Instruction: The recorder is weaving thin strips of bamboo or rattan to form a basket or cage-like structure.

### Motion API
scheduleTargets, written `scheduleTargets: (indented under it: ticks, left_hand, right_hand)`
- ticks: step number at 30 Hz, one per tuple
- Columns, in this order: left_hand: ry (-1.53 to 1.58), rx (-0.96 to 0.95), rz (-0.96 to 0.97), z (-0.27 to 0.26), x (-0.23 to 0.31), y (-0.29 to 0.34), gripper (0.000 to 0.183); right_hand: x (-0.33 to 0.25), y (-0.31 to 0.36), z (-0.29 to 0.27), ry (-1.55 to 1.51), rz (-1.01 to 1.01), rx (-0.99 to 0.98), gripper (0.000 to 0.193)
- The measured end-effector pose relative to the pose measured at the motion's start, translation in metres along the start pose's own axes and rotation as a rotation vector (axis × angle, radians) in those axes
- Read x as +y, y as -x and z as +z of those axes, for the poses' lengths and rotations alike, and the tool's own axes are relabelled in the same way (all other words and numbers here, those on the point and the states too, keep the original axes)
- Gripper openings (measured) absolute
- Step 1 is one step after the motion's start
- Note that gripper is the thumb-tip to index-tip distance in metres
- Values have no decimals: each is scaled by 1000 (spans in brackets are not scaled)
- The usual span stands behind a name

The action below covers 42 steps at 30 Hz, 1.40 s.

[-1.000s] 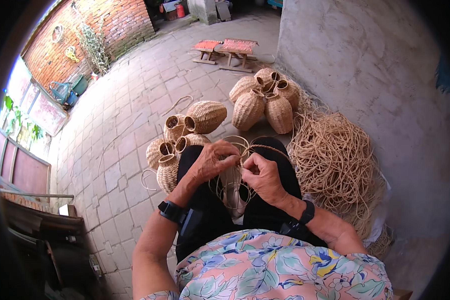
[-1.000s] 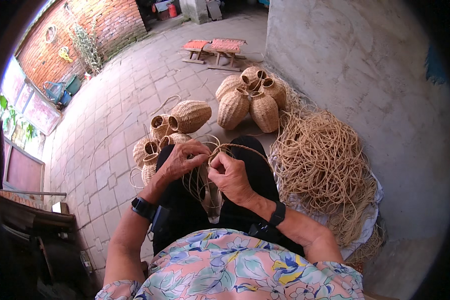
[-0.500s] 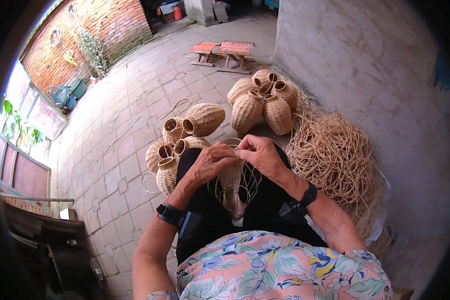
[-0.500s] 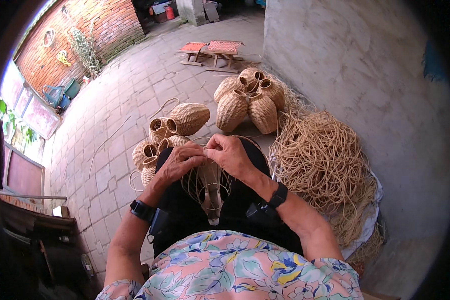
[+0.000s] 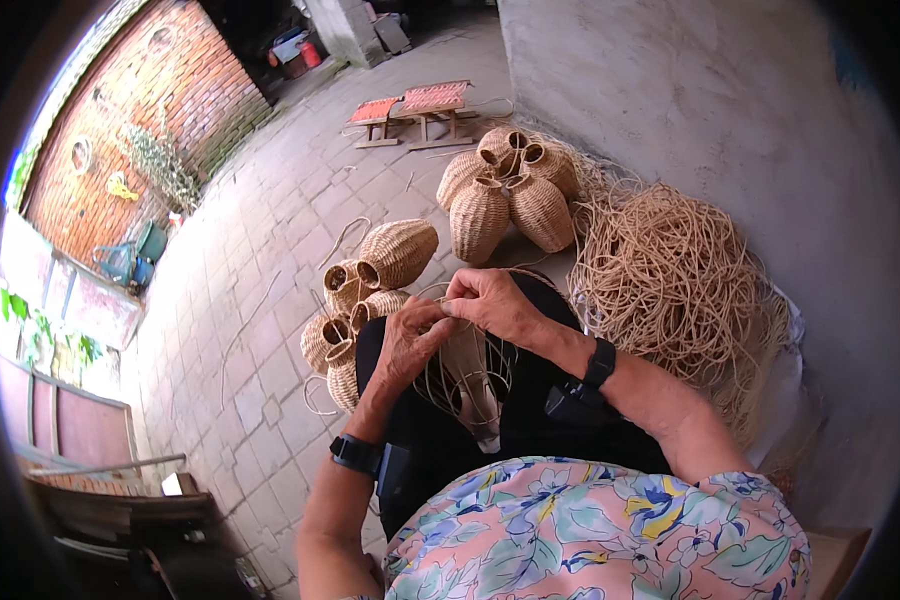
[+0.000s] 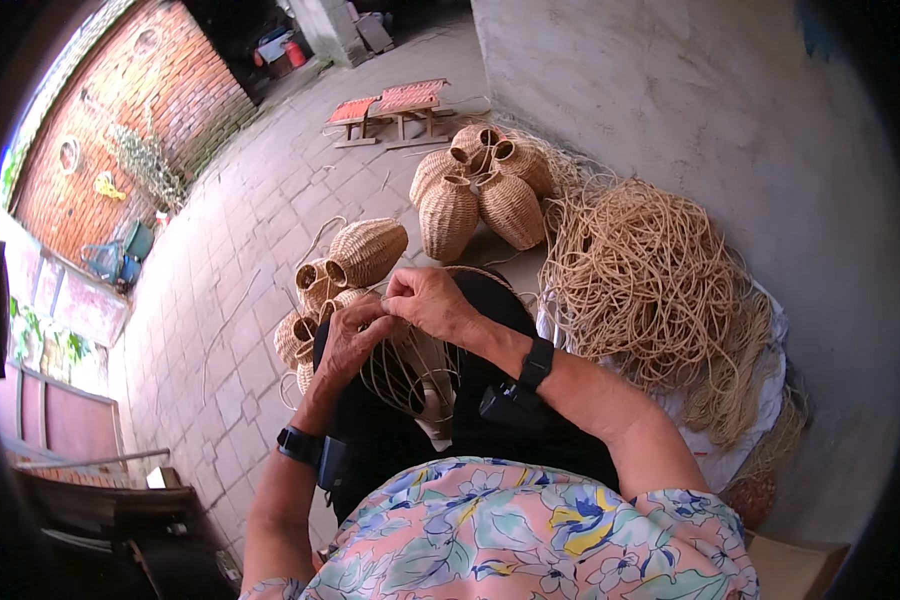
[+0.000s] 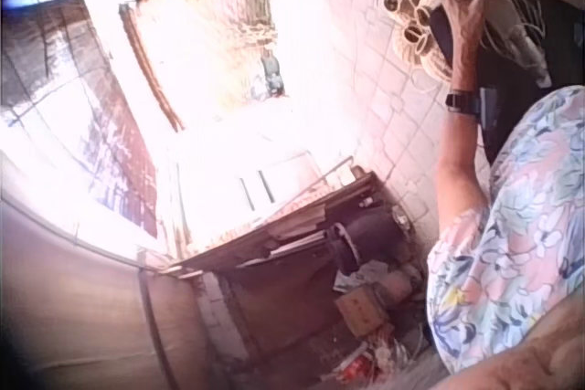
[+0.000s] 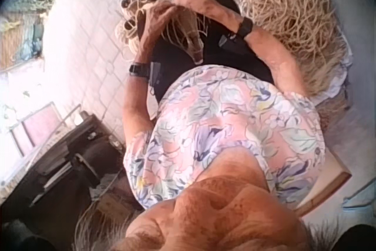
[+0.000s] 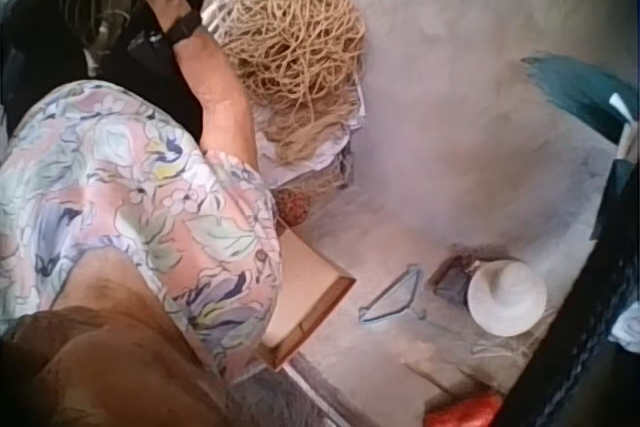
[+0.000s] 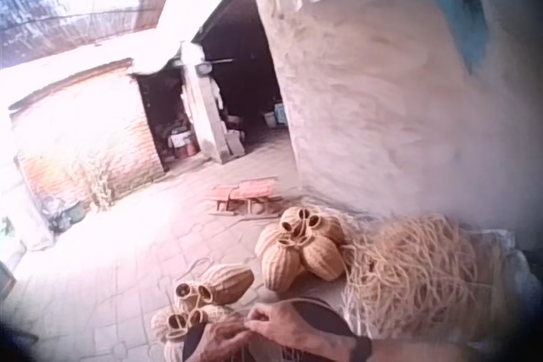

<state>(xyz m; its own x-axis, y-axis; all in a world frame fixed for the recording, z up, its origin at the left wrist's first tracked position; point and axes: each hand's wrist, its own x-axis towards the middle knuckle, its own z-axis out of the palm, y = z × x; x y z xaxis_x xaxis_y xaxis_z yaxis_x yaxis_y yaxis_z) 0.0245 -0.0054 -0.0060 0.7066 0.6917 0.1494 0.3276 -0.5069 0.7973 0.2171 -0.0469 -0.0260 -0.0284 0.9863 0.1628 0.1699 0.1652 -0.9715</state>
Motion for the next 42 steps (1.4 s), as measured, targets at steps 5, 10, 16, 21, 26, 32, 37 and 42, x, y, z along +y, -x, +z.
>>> scheduleTargets:
  ticks: [5,10,16,21,26,32,37,42]
  left_hand:
    - [12,-4,63,1,-1,-2,17]
    - [-30,-22,117,0,-3,-3,14]
    - [-93,-69,257,-5,-7,-7,14]
    - [96,-106,50,-8,-3,-7,16]
    - [150,-133,46,-11,-1,-9,18]
    - [210,-152,34,-13,-1,-11,22]
    - [54,-248,230,-22,-2,-11,23]
    - [-48,-292,394,-32,-18,-13,22]
  right_hand:
    - [11,13,-24,346,-218,252,28]
    - [31,33,-32,450,-146,83,38]
    - [43,19,-30,481,-454,282,51]
    - [48,5,-30,407,-321,28,39]
    - [47,15,-41,339,-337,37,20]
    - [29,20,-39,324,-255,230,15]
    - [11,19,-31,271,-303,132,18]
    - [-3,11,-19,257,-151,-112,23]
